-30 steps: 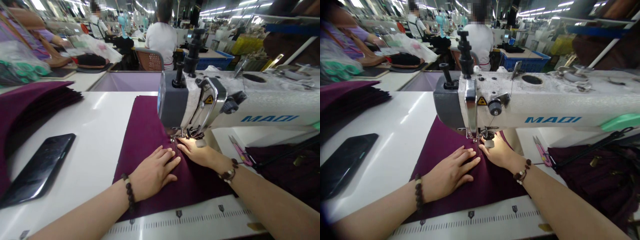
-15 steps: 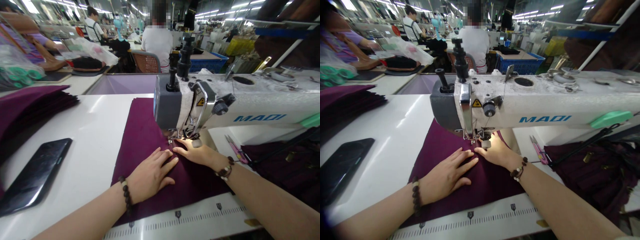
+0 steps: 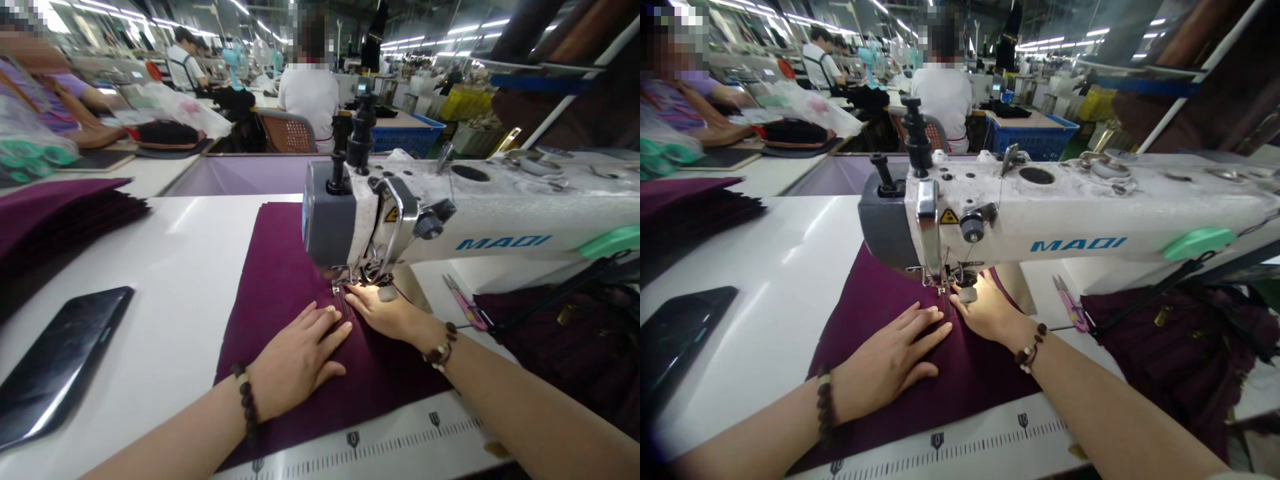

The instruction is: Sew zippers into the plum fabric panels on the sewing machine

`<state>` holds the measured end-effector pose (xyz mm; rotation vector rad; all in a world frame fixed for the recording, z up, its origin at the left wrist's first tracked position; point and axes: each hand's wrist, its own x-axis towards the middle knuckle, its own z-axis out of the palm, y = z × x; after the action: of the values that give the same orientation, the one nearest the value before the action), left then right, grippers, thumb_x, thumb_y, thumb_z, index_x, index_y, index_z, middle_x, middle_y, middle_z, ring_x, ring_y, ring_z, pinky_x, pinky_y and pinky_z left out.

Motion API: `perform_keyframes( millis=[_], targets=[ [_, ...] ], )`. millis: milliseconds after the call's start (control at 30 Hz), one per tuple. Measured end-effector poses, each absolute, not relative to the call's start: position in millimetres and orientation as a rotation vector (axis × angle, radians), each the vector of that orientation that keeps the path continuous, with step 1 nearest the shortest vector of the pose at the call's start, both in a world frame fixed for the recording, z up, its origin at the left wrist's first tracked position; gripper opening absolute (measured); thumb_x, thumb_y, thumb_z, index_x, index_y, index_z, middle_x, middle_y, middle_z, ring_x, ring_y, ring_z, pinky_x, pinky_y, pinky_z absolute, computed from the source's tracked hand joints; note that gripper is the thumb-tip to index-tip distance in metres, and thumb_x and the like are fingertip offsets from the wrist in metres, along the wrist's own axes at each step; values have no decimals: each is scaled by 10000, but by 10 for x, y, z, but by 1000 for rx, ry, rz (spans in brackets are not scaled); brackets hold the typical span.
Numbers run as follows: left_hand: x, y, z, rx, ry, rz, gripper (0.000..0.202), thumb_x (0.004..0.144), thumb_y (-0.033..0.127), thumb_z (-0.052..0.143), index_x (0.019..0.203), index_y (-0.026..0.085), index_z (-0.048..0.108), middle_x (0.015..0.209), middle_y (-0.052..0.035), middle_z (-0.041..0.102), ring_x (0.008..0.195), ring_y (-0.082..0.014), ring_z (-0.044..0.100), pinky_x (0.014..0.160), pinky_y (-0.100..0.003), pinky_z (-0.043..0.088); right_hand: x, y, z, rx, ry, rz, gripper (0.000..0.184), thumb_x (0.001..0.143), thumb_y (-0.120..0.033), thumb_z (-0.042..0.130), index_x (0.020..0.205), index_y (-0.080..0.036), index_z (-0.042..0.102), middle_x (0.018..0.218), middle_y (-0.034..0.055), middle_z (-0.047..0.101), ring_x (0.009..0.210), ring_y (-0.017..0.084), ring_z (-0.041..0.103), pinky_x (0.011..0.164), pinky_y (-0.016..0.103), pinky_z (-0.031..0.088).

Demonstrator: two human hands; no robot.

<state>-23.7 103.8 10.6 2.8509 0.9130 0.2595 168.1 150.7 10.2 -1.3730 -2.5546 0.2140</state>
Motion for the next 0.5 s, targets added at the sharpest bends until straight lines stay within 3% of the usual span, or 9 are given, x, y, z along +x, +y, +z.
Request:
perform_keyframes(
  millis=[300,500],
  targets=[
    [-230,1094,101,2842,917,251,483,862,386,490,1276,149,422,1232,-130,484,1177,-268,418,1025,-483,309,1650,1500,227,-1436,-2617,202,232,893,-213,414,897,-156,639,990,90,623,974,218,542,902,392,378],
    [-236,1107,141,2809,923,244,454,866,378,484,1253,147,438,1203,-124,490,1170,-261,416,1031,-470,301,1653,1531,209,-1422,-2584,272,245,887,-186,399,908,-148,640,934,95,640,930,190,575,870,340,427]
  ],
)
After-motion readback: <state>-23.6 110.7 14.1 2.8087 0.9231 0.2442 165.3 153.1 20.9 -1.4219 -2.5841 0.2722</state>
